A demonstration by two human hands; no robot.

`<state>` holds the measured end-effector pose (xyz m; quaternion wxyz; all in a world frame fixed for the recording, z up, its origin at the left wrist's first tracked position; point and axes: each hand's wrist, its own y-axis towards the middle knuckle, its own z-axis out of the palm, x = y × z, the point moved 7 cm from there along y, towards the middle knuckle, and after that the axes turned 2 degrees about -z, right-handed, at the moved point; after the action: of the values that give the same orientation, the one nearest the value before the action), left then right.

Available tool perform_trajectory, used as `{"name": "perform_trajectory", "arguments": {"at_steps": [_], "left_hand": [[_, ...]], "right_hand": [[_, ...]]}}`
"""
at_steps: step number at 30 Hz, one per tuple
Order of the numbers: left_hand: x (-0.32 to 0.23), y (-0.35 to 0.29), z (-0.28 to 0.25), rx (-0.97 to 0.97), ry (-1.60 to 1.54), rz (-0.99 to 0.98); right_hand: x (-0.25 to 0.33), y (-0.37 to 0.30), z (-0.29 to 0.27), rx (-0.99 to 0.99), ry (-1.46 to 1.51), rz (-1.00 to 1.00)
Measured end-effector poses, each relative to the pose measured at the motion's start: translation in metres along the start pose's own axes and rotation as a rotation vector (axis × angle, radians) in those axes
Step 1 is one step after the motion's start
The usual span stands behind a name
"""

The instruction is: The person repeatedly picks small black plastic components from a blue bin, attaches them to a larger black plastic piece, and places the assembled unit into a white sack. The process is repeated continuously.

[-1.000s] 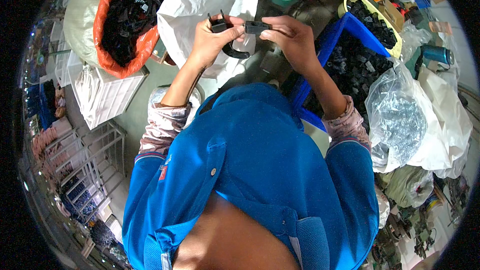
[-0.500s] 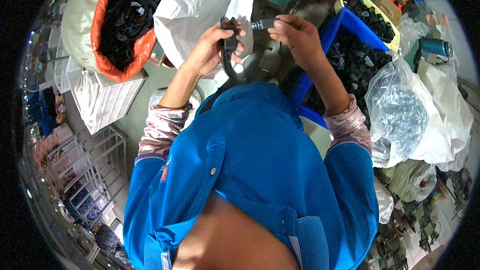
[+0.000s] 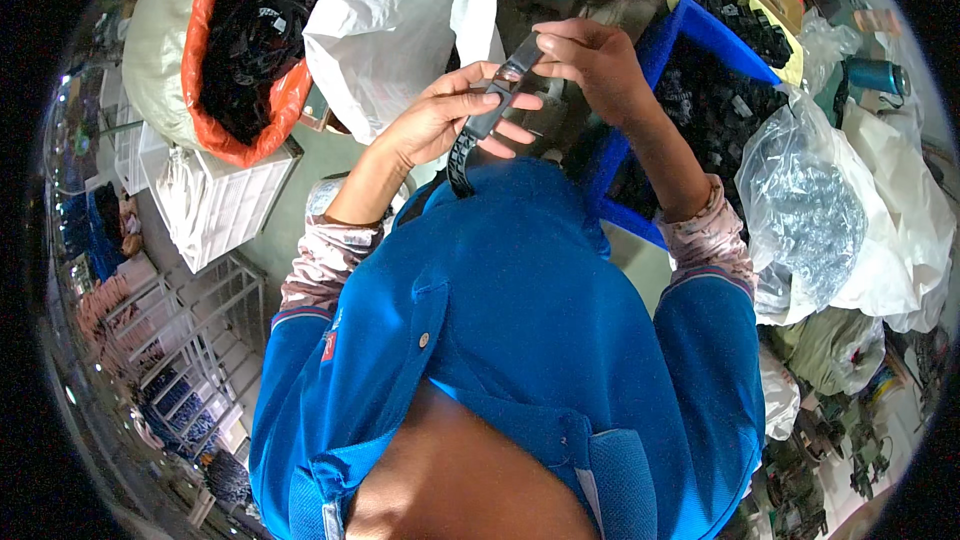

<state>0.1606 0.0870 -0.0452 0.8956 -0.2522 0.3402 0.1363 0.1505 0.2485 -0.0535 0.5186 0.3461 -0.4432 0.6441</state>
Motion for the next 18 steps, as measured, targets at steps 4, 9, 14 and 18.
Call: {"name": "perform_trajectory", "arguments": {"at_steps": [4,9,14,18], "left_hand": [[0.005,0.001,0.001,-0.011,-0.009,0.008],[0.011,0.003,0.003,-0.034,0.003,0.005],[0.014,0.005,0.003,-0.058,0.017,0.03],[0.015,0.006,0.001,-0.123,0.066,0.062]], "right_hand": [[-0.002,-0.006,-0.001,0.002,-0.036,0.0],[-0.006,-0.01,-0.008,-0.001,-0.085,0.02],[-0.007,-0.013,-0.012,-0.01,-0.061,0.023],[-0.014,-0.013,-0.02,-0.04,-0.066,0.043]]}}
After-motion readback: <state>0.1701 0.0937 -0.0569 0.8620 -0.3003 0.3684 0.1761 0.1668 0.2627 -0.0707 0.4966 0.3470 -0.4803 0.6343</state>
